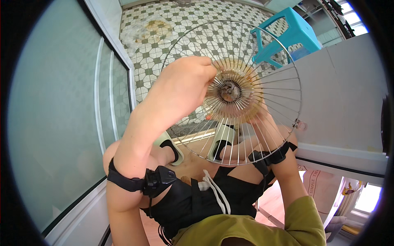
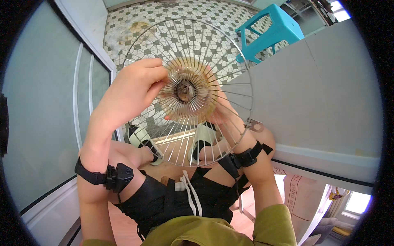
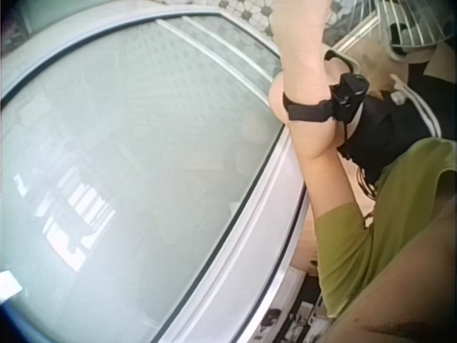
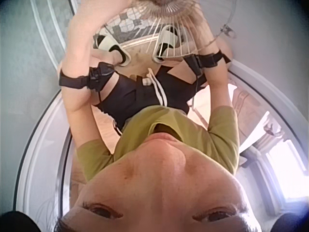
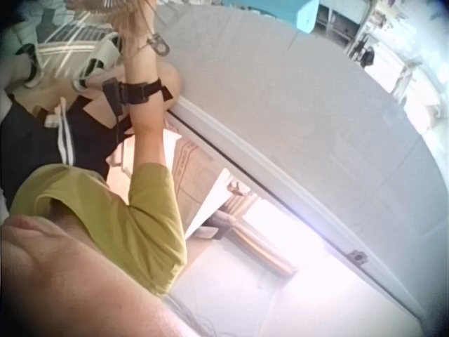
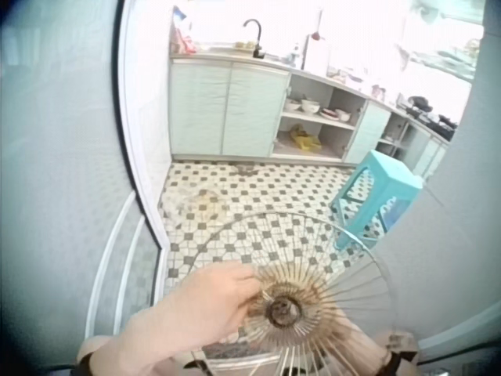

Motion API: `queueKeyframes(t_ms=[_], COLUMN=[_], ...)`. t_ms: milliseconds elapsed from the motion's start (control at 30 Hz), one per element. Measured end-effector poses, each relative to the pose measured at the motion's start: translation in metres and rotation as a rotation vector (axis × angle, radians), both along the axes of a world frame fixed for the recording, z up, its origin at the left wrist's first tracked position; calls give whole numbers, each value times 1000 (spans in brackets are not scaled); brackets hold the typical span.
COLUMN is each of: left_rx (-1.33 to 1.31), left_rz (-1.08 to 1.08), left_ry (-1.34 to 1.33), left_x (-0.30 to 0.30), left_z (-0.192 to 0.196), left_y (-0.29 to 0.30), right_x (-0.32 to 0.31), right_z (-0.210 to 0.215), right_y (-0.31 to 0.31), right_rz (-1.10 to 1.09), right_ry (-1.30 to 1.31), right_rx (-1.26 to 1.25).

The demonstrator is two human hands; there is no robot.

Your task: The recorder is disassembling or adjusting the metal wiring of a circular fan guard.

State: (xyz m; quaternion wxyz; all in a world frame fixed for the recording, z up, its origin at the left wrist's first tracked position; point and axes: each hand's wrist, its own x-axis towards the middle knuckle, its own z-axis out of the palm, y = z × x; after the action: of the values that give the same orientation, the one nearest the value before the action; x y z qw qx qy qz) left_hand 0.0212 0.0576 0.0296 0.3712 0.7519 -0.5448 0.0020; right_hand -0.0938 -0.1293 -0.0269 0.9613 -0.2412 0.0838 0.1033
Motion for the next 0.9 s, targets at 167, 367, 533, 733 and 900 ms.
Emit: queueKeyframes(t_ms=[167,367,533,733,900], left_rx=[17,-102,-133,-173,-245], left_rz=[126,261,172,163,190], left_ry=[14,-64,-174,-291,-498], left_x=[-7,-14,-17,-25,-28], left_z=[8,19,17,16,6], left_y=[0,-2,-9,-13,-24], right_x=[-6,-8,-14,-11,-14], right_z=[-2,0,2,-7,-3], right_y=[-3,-8,-15,-15,-17], right_rz=[-17,-4,-21,-19,-27], right_ry=[14,-79,-100,-106,-126], right_rx=[-10,92,114,136,126])
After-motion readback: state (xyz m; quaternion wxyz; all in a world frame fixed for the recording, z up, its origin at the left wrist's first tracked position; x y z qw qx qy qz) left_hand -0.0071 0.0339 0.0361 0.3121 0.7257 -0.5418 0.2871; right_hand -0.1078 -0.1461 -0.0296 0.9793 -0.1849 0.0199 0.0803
